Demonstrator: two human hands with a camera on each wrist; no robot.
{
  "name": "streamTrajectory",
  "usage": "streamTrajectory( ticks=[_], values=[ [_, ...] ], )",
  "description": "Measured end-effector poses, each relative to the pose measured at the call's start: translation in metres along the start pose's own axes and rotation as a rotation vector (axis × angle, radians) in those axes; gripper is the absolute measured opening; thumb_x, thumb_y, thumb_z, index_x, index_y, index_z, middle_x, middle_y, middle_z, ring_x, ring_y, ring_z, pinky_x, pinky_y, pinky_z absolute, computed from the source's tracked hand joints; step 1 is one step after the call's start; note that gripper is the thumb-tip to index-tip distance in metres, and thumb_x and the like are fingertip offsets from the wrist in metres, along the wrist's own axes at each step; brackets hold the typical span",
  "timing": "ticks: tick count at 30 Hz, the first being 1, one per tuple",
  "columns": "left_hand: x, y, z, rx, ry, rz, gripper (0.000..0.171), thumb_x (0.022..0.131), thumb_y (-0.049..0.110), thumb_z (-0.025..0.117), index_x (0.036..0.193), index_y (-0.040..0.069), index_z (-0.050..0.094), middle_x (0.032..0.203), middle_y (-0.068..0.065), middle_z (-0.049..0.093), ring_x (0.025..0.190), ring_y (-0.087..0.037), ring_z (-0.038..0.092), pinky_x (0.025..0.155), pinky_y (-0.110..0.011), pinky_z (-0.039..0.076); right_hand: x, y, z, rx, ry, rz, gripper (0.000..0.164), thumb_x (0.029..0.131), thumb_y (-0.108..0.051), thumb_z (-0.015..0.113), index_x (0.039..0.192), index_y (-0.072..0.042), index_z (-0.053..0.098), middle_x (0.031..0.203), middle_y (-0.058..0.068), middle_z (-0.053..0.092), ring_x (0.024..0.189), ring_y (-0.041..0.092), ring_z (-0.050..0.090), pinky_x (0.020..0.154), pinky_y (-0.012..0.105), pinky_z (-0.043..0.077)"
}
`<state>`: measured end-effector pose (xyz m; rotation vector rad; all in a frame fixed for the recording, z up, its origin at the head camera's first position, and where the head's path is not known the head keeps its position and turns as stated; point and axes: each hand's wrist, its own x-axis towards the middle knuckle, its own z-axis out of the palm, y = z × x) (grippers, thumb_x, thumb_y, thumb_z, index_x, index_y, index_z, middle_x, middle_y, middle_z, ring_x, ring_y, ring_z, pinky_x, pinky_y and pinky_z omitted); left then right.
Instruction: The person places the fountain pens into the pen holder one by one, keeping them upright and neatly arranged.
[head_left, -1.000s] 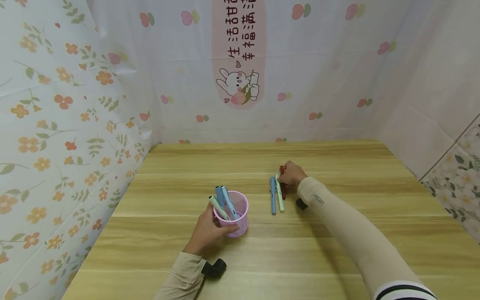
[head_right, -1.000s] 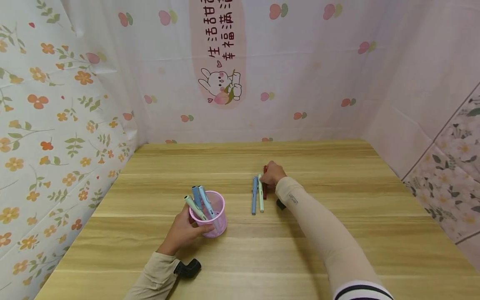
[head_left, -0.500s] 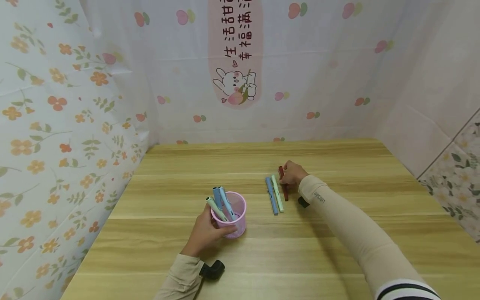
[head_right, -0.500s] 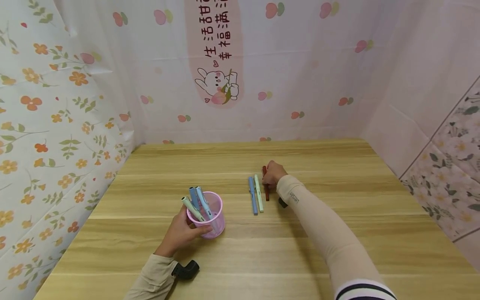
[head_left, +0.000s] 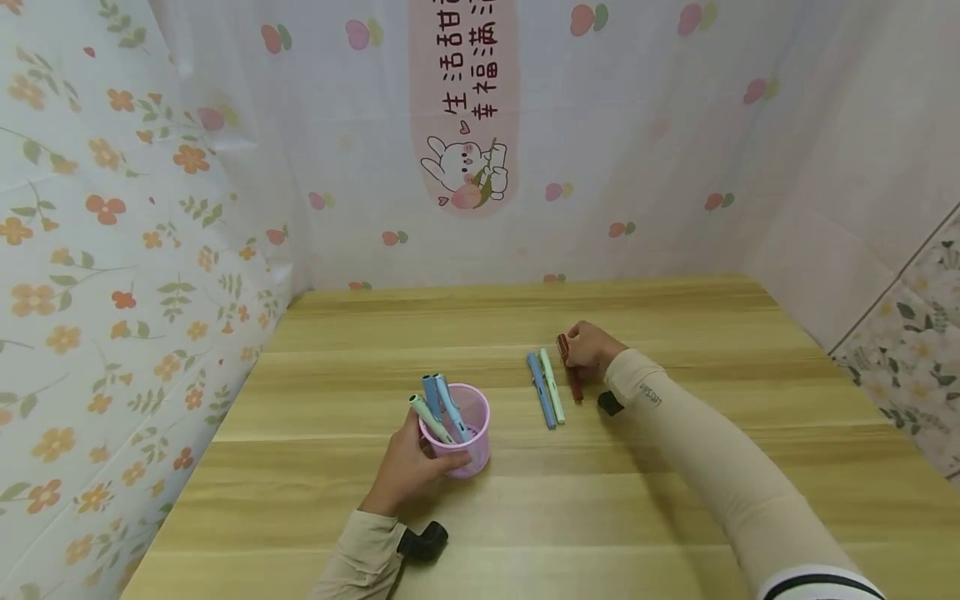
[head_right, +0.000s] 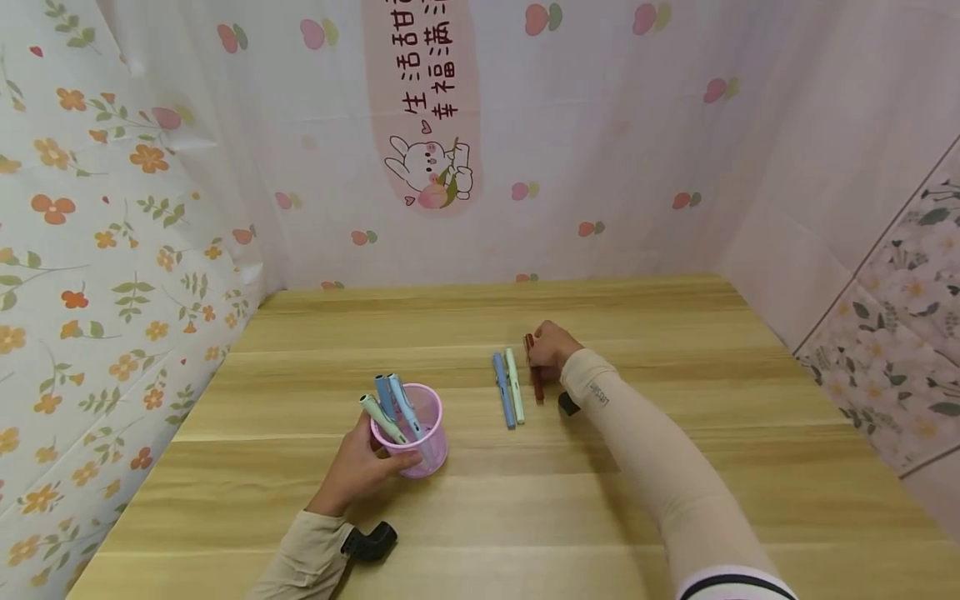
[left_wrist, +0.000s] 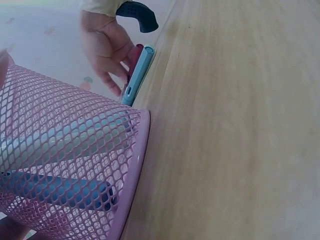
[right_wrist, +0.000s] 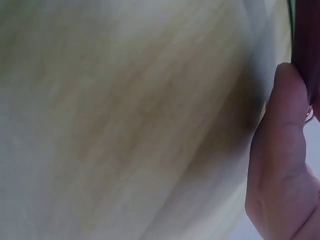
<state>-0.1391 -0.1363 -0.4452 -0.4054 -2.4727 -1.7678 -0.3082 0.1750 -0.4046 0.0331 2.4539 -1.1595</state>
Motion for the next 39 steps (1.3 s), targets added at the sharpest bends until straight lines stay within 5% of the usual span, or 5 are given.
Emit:
streamTrajectory(
  ticks=[13,16,28,39],
  values=[
    [0.004,0.003,-0.001,-0.046,0.011,-0.015,0.083,0.066,0.004,0.089,0.134,0.0,0.041,0.123,-0.018,0.058,0.113,-0.034,0.058,0.096,-0.049,0.048,-0.001,0.004,-0.011,0.208,-0.069,-0.002,0.057,0.094,0.009,0.052,0.144,0.007,0.025,0.117,0.027,0.053,0.088,0.025,0.061,0.069,0.032,0.055],
    [0.005,0.002,-0.001,-0.038,0.005,-0.012,0.082,0.067,0.007,0.089,0.133,0.001,0.042,0.123,-0.017,0.059,0.113,-0.033,0.058,0.096,-0.048,0.048,-0.003,0.003,-0.013,0.231,-0.077,0.01,0.059,0.093,0.008,0.054,0.145,0.008,0.025,0.112,0.023,0.055,0.083,0.021,0.061,0.062,0.027,0.052],
    [0.005,0.002,-0.001,-0.011,0.006,-0.009,0.082,0.067,0.009,0.089,0.134,0.002,0.042,0.123,-0.017,0.059,0.113,-0.034,0.059,0.095,-0.047,0.049,-0.002,0.006,-0.014,0.415,-0.15,0.0,0.063,0.093,0.013,0.045,0.148,0.007,0.014,0.12,0.025,0.046,0.087,0.021,0.059,0.07,0.031,0.053],
    [-0.001,0.001,-0.001,0.013,0.001,-0.005,0.082,0.069,0.017,0.089,0.134,0.001,0.041,0.121,-0.017,0.06,0.11,-0.033,0.06,0.091,-0.045,0.051,-0.006,0.009,-0.008,0.515,-0.197,-0.006,0.081,0.093,0.013,0.048,0.155,-0.015,0.005,0.114,0.023,0.05,0.077,0.021,0.059,0.066,0.031,0.056]
  ],
)
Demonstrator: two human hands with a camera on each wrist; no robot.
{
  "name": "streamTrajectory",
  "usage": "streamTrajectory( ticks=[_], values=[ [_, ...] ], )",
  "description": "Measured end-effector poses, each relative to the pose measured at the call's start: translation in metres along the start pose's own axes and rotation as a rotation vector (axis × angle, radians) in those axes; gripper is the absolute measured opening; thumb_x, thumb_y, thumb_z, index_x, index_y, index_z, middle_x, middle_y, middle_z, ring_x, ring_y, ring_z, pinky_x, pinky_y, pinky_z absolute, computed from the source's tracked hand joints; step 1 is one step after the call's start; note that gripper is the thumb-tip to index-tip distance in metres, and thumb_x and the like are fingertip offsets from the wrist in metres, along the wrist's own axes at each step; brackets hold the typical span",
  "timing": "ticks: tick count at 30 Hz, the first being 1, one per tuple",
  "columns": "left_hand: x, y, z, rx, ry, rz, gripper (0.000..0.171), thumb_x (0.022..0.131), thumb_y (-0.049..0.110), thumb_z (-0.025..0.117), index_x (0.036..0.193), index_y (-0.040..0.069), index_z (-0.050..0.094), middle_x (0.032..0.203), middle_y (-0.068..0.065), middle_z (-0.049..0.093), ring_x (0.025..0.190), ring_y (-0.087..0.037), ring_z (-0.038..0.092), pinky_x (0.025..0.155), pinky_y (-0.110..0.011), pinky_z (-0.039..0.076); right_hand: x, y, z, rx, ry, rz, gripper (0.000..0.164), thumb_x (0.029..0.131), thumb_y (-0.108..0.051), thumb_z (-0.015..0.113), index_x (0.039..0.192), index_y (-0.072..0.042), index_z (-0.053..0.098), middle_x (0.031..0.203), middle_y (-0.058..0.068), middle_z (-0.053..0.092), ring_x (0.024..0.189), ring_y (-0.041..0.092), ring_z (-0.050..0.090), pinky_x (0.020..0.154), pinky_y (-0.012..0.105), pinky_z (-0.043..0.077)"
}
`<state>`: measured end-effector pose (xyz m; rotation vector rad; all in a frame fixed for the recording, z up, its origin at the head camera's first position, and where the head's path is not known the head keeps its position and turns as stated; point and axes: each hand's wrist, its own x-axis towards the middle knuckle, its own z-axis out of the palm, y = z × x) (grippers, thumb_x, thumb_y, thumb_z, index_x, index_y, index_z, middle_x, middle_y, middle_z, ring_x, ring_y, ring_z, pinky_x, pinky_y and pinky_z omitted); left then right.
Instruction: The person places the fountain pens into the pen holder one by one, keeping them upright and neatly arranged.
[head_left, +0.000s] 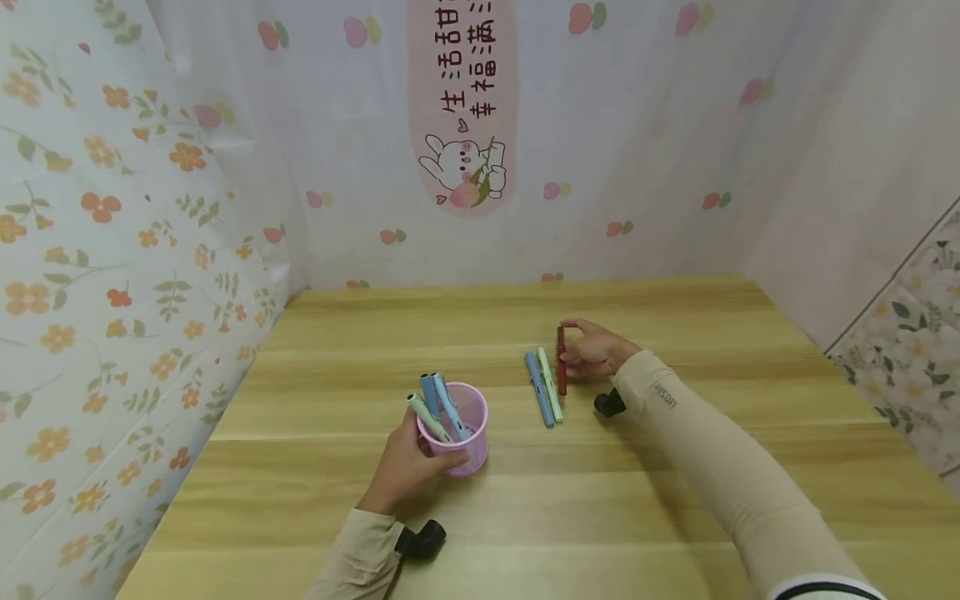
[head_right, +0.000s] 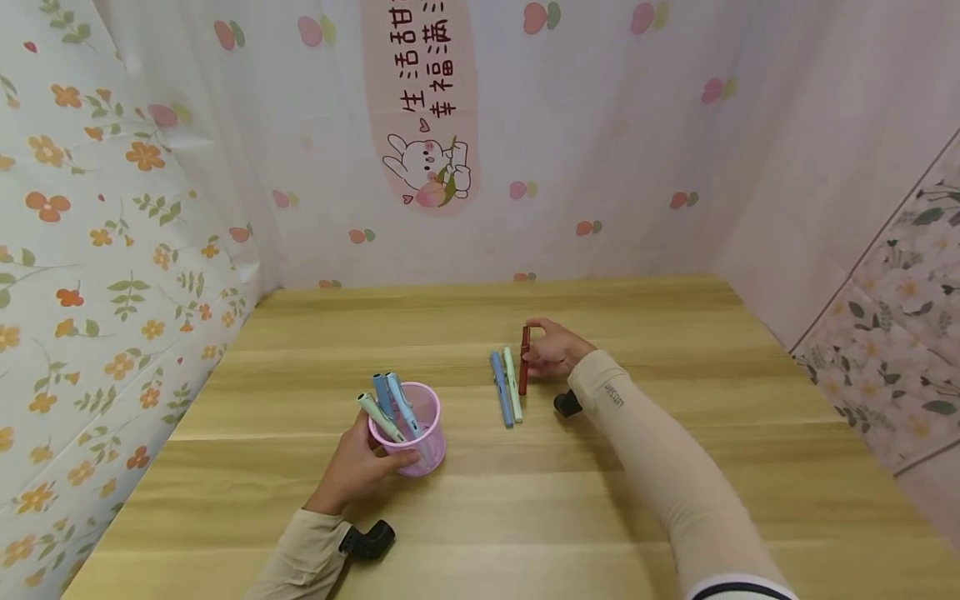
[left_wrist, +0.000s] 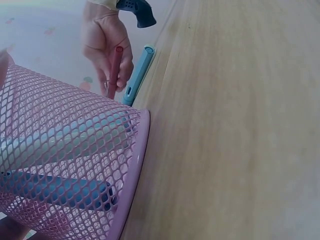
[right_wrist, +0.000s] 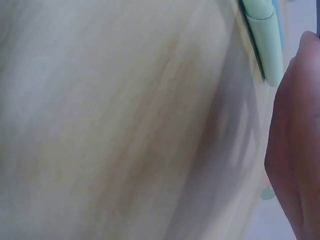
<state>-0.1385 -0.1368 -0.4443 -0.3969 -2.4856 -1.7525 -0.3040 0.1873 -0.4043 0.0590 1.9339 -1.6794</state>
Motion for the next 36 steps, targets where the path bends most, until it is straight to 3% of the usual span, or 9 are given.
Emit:
streamTrajectory(
  ticks=[15,24,31,36],
  values=[
    [0.004,0.0,0.002,-0.031,-0.01,-0.001,0.081,0.069,0.014,0.089,0.134,0.003,0.041,0.122,-0.016,0.059,0.111,-0.032,0.06,0.093,-0.043,0.05,-0.006,-0.01,0.003,0.041,-0.029,-0.027,0.08,0.094,0.014,0.045,0.156,-0.012,0.001,0.126,0.028,0.041,0.087,0.021,0.059,0.081,0.039,0.054],
    [0.002,0.001,0.002,-0.063,0.006,-0.025,0.079,0.068,0.007,0.088,0.133,0.003,0.043,0.122,-0.016,0.059,0.112,-0.033,0.059,0.094,-0.046,0.049,-0.008,-0.012,0.01,0.078,-0.061,-0.078,0.08,0.092,0.015,0.046,0.155,-0.01,0.002,0.114,0.022,0.048,0.081,0.019,0.063,0.076,0.036,0.056],
    [0.003,0.0,0.002,-0.051,0.004,-0.038,0.08,0.067,0.005,0.088,0.132,0.001,0.042,0.122,-0.016,0.059,0.111,-0.032,0.059,0.094,-0.047,0.049,-0.013,-0.016,0.016,0.105,-0.087,-0.103,0.082,0.092,0.017,0.046,0.155,-0.011,0.001,0.13,0.029,0.039,0.084,0.018,0.061,0.075,0.033,0.056],
    [0.002,0.002,0.001,-0.043,0.001,-0.035,0.078,0.068,0.009,0.088,0.132,0.001,0.044,0.121,-0.017,0.06,0.111,-0.032,0.06,0.094,-0.047,0.049,-0.015,-0.018,0.021,0.09,-0.083,-0.117,0.081,0.092,0.016,0.047,0.155,-0.012,0.003,0.132,0.029,0.038,0.091,0.022,0.061,0.079,0.036,0.055]
  ],
)
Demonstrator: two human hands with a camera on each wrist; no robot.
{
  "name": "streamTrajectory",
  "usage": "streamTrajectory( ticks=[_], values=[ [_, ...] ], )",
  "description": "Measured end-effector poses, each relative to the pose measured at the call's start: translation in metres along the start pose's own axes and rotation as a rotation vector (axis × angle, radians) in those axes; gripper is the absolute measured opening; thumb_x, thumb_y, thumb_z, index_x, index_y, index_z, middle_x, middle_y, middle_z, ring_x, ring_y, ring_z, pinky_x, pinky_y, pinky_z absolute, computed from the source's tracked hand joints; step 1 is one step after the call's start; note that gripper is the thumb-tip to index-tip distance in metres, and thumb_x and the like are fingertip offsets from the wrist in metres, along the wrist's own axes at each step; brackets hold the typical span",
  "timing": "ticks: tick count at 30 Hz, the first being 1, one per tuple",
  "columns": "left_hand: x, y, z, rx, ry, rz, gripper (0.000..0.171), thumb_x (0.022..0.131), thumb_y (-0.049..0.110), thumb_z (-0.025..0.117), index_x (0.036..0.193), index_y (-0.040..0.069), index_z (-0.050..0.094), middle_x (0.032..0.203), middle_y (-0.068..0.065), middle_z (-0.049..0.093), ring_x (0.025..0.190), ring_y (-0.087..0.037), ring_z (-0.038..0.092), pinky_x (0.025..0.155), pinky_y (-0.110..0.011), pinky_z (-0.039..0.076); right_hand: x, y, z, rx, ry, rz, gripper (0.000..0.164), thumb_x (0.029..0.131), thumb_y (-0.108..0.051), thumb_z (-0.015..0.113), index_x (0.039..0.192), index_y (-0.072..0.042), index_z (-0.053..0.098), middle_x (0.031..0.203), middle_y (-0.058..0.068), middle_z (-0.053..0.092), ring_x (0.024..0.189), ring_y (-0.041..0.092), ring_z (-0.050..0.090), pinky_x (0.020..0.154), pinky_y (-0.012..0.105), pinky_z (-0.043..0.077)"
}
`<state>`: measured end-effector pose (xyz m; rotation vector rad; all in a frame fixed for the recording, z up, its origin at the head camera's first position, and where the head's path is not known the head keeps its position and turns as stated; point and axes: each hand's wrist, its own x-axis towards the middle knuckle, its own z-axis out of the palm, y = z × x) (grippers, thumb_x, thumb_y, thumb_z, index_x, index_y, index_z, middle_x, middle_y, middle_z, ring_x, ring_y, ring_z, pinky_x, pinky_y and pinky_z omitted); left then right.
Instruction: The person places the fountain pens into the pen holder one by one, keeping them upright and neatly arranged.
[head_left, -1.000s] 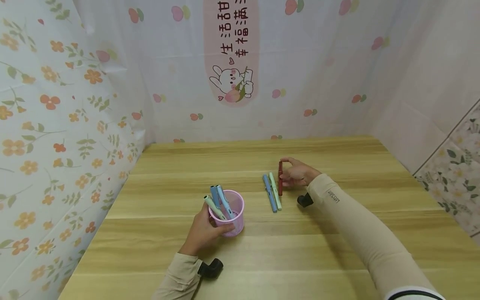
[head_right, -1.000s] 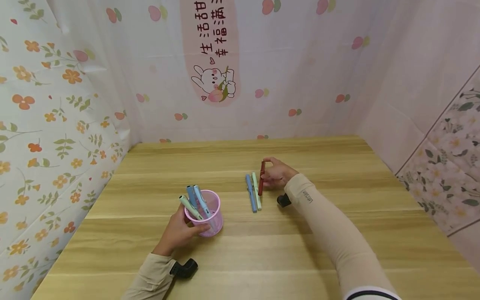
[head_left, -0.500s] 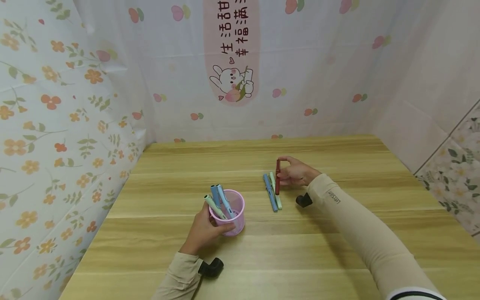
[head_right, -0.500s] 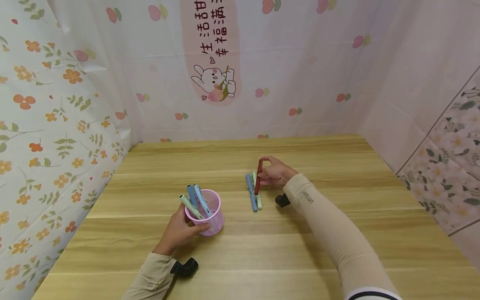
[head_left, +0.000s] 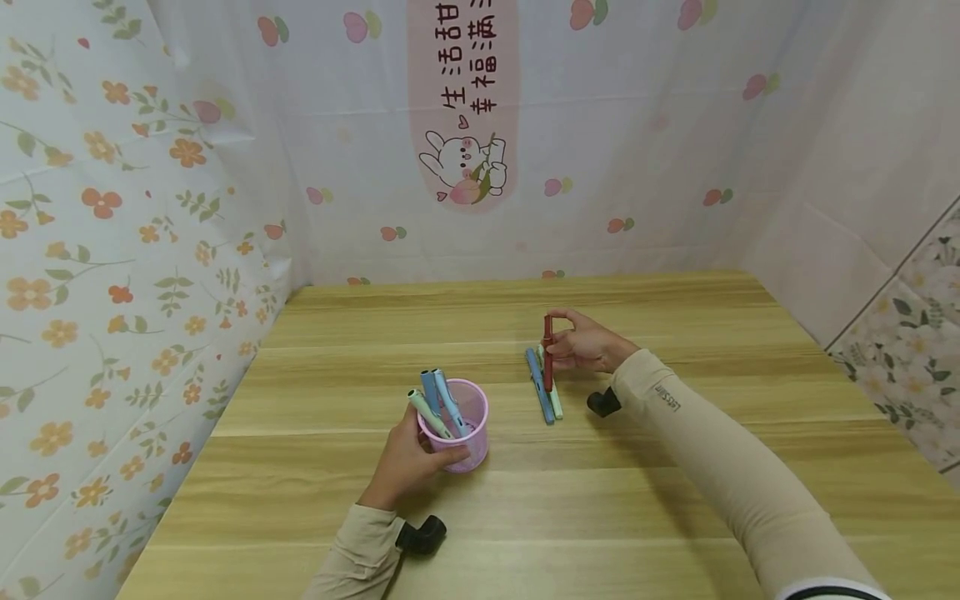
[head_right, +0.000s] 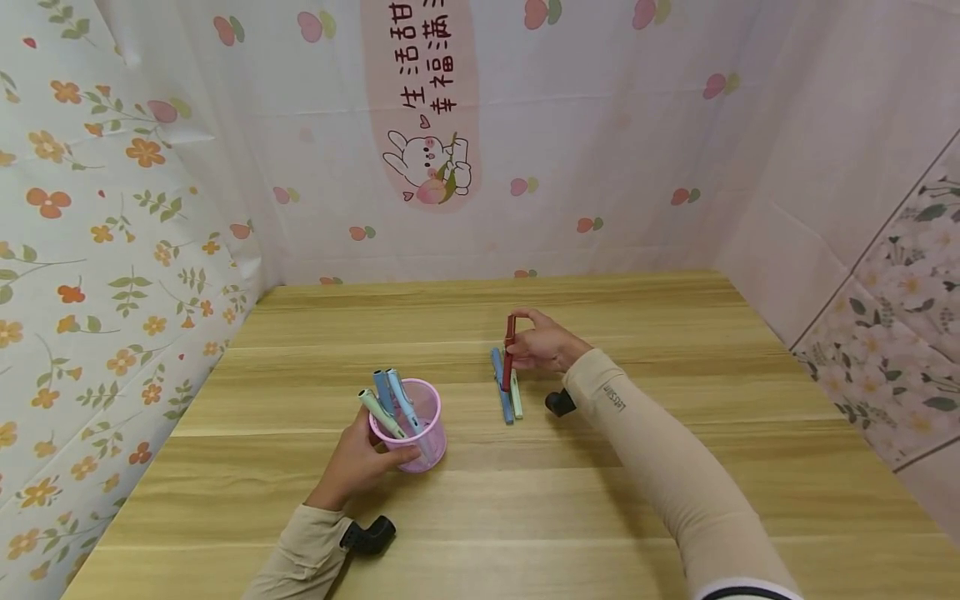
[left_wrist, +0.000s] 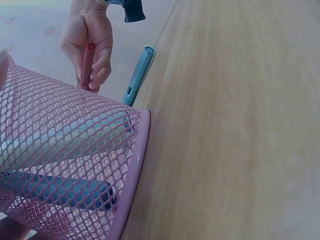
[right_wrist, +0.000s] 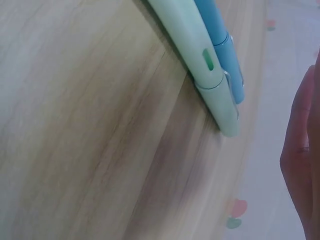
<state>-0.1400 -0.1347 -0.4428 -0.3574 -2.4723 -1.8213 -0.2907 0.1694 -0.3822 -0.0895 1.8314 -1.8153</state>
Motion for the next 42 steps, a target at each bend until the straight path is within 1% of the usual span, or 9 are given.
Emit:
streamTrajectory(
  ticks=[3,6,9,13,16,20,24,34,42],
  values=[
    [0.0,0.001,0.0,0.0,0.0,0.002,0.078,0.069,0.009,0.088,0.132,0.001,0.043,0.121,-0.017,0.059,0.111,-0.033,0.06,0.094,-0.047,0.049,-0.001,-0.002,0.003,-0.017,0.007,-0.003,0.08,0.093,0.014,0.048,0.155,-0.013,0.006,0.131,0.028,0.039,0.096,0.026,0.06,0.082,0.039,0.054],
    [-0.001,0.003,0.0,-0.001,-0.002,-0.001,0.078,0.069,0.009,0.088,0.132,0.001,0.043,0.121,-0.017,0.059,0.111,-0.033,0.059,0.094,-0.047,0.049,-0.002,-0.004,0.005,-0.024,0.013,-0.005,0.079,0.093,0.013,0.049,0.155,-0.014,0.008,0.127,0.023,0.042,0.097,0.026,0.06,0.084,0.04,0.054],
    [0.0,0.002,0.0,0.005,-0.001,-0.003,0.078,0.069,0.01,0.088,0.132,0.001,0.042,0.122,-0.018,0.059,0.112,-0.034,0.059,0.094,-0.047,0.049,-0.005,-0.006,0.007,-0.022,0.006,-0.014,0.079,0.093,0.013,0.05,0.155,-0.015,0.009,0.121,0.019,0.045,0.097,0.026,0.06,0.083,0.039,0.054],
    [0.0,0.001,0.0,0.01,0.001,-0.003,0.078,0.069,0.01,0.088,0.132,0.001,0.043,0.122,-0.018,0.059,0.112,-0.033,0.059,0.094,-0.047,0.049,-0.006,-0.007,0.011,-0.008,-0.008,-0.029,0.079,0.092,0.014,0.05,0.154,-0.016,0.012,0.119,0.018,0.047,0.095,0.023,0.06,0.082,0.039,0.055],
    [-0.001,0.002,0.0,0.002,0.002,-0.002,0.078,0.069,0.009,0.088,0.132,0.001,0.043,0.122,-0.017,0.059,0.112,-0.033,0.059,0.094,-0.046,0.049,-0.006,-0.007,0.014,0.0,-0.015,-0.037,0.078,0.093,0.015,0.05,0.154,-0.017,0.013,0.126,0.021,0.044,0.092,0.02,0.06,0.083,0.04,0.054],
    [-0.001,0.003,0.0,-0.008,0.001,-0.003,0.078,0.069,0.008,0.088,0.132,0.002,0.043,0.122,-0.017,0.059,0.112,-0.033,0.059,0.094,-0.047,0.049,-0.006,-0.007,0.017,0.015,-0.028,-0.046,0.079,0.092,0.016,0.048,0.154,-0.017,0.013,0.138,0.026,0.036,0.091,0.02,0.058,0.081,0.039,0.054],
    [-0.001,0.003,0.0,-0.011,0.003,-0.006,0.079,0.068,0.007,0.088,0.133,0.002,0.042,0.123,-0.017,0.059,0.113,-0.033,0.059,0.094,-0.046,0.049,-0.006,-0.008,0.02,0.031,-0.039,-0.055,0.079,0.092,0.017,0.048,0.154,-0.017,0.013,0.141,0.028,0.032,0.09,0.021,0.058,0.077,0.037,0.055],
    [-0.001,-0.001,0.0,-0.01,0.004,0.003,0.081,0.067,0.006,0.089,0.132,0.001,0.042,0.122,-0.017,0.059,0.111,-0.033,0.059,0.094,-0.048,0.05,-0.01,-0.011,0.035,-0.002,-0.022,-0.096,0.077,0.091,0.018,0.049,0.153,-0.017,0.019,0.123,0.019,0.044,0.089,0.02,0.061,0.079,0.039,0.056],
    [0.0,-0.003,0.001,0.016,0.015,-0.01,0.081,0.068,0.004,0.088,0.134,0.001,0.041,0.122,-0.017,0.059,0.111,-0.034,0.06,0.093,-0.047,0.05,-0.016,-0.015,0.051,-0.006,0.006,-0.139,0.077,0.091,0.016,0.053,0.152,-0.015,0.018,0.117,0.018,0.047,0.09,0.023,0.063,0.085,0.046,0.054]
  ],
)
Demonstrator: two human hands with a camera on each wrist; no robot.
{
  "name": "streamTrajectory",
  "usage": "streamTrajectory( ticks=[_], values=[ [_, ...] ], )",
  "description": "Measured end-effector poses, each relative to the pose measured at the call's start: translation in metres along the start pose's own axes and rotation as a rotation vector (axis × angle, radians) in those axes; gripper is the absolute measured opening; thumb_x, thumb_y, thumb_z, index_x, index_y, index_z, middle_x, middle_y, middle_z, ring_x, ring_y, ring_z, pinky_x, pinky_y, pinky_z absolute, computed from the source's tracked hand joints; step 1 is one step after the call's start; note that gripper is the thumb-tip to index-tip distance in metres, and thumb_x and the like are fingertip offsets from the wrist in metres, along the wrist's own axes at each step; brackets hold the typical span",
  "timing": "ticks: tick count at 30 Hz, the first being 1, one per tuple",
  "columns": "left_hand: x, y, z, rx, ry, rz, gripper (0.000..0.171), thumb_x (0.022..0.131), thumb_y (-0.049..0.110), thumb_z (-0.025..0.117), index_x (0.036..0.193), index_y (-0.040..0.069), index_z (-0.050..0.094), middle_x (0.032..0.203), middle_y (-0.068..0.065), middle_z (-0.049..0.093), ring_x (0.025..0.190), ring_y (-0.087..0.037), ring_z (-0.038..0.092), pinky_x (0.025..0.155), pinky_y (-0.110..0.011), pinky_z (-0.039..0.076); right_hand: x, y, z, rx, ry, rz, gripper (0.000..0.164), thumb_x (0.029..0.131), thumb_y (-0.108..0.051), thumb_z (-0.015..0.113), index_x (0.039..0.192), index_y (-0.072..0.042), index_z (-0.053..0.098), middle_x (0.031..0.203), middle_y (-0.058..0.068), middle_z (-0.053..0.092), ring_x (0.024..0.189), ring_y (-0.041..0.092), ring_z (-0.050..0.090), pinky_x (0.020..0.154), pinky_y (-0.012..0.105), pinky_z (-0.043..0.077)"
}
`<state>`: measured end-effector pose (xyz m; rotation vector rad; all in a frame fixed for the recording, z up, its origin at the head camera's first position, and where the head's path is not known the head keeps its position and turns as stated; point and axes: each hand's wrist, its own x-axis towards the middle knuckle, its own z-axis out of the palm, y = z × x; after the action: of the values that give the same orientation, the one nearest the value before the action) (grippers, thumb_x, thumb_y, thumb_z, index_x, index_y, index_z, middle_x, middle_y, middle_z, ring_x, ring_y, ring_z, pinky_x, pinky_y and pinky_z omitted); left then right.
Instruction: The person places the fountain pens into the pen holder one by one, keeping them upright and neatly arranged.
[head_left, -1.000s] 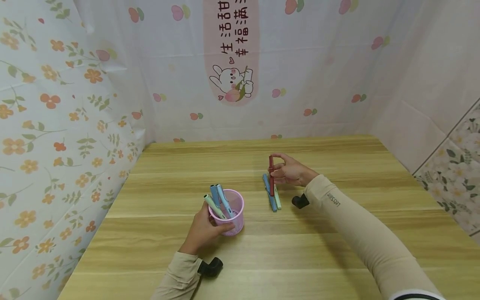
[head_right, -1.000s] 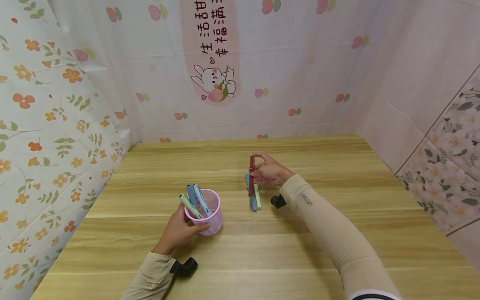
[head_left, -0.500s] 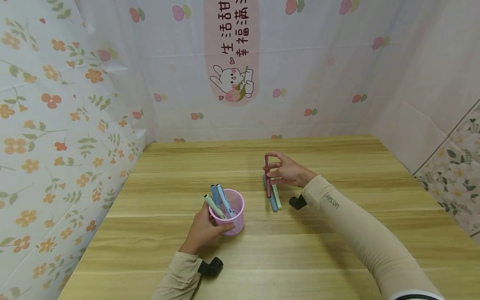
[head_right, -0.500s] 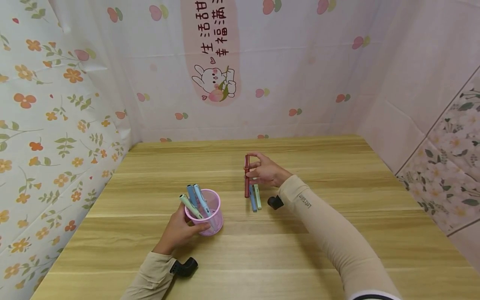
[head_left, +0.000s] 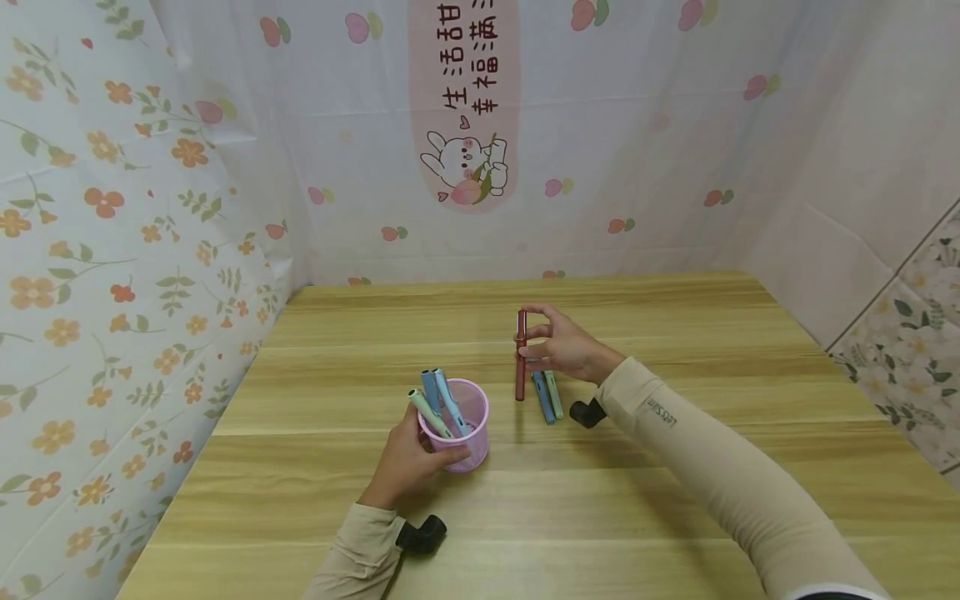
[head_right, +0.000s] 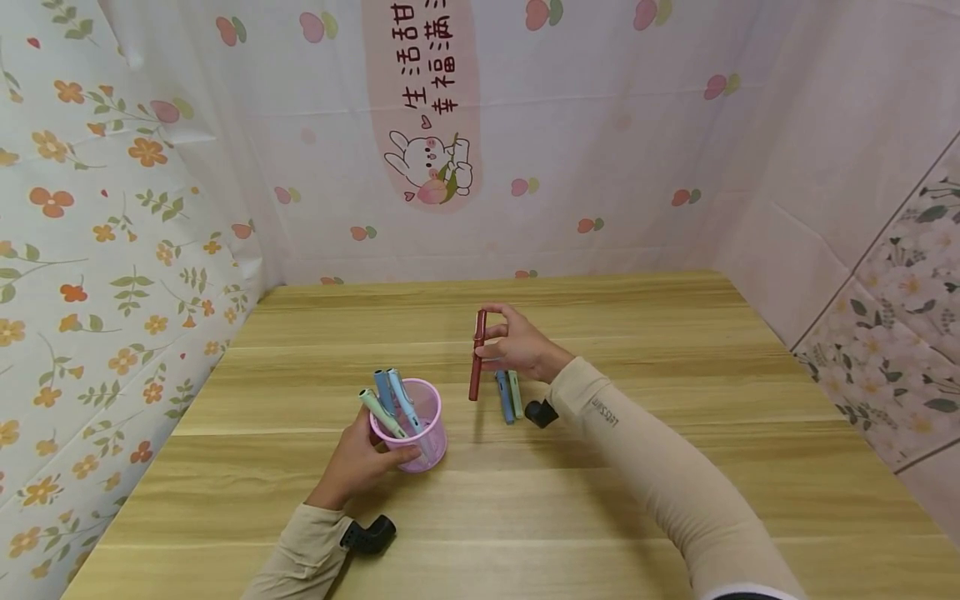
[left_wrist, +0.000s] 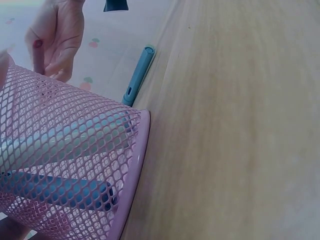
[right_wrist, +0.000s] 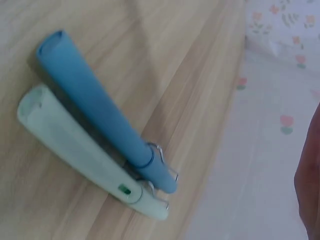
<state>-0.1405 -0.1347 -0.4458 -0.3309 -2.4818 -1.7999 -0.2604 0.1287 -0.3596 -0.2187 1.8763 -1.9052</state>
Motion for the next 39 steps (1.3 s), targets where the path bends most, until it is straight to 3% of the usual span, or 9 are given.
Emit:
streamTrajectory(
  ticks=[9,14,18,23,39],
  values=[
    [0.001,0.002,0.0,0.03,-0.011,0.017,0.082,0.069,0.012,0.089,0.135,0.002,0.041,0.123,-0.017,0.059,0.112,-0.032,0.06,0.092,-0.045,0.051,-0.006,0.003,0.01,0.012,0.039,-0.077,0.076,0.092,0.012,0.056,0.152,-0.014,0.019,0.112,0.018,0.049,0.089,0.024,0.064,0.092,0.053,0.049],
    [0.003,0.002,-0.001,0.048,-0.013,0.037,0.082,0.07,0.018,0.089,0.134,0.003,0.041,0.122,-0.016,0.06,0.111,-0.032,0.06,0.092,-0.045,0.051,-0.01,0.003,0.019,0.054,0.065,-0.138,0.072,0.091,0.012,0.057,0.149,-0.015,0.022,0.111,0.018,0.047,0.097,0.035,0.063,0.092,0.057,0.047],
    [0.004,0.001,-0.002,0.063,-0.014,0.049,0.083,0.07,0.02,0.089,0.134,0.002,0.041,0.122,-0.016,0.06,0.11,-0.032,0.06,0.092,-0.047,0.051,-0.013,0.003,0.026,0.062,0.09,-0.183,0.072,0.091,0.012,0.058,0.148,-0.015,0.024,0.112,0.02,0.046,0.099,0.04,0.062,0.087,0.052,0.052],
    [0.004,0.003,-0.001,0.065,-0.019,0.047,0.084,0.07,0.022,0.089,0.135,0.002,0.04,0.122,-0.017,0.059,0.111,-0.033,0.059,0.093,-0.049,0.05,-0.017,0.004,0.034,0.07,0.123,-0.238,0.075,0.09,0.012,0.06,0.148,-0.017,0.022,0.114,0.021,0.047,0.091,0.032,0.065,0.083,0.048,0.055],
    [0.002,0.0,0.0,0.076,-0.009,0.006,0.086,0.069,0.022,0.089,0.138,0.007,0.039,0.12,-0.014,0.061,0.107,-0.027,0.061,0.091,-0.044,0.052,-0.026,0.008,0.054,-0.128,0.162,-0.472,0.079,0.087,0.014,0.061,0.149,-0.013,0.02,0.121,0.027,0.046,0.087,0.027,0.063,0.073,0.044,0.058]
  ],
)
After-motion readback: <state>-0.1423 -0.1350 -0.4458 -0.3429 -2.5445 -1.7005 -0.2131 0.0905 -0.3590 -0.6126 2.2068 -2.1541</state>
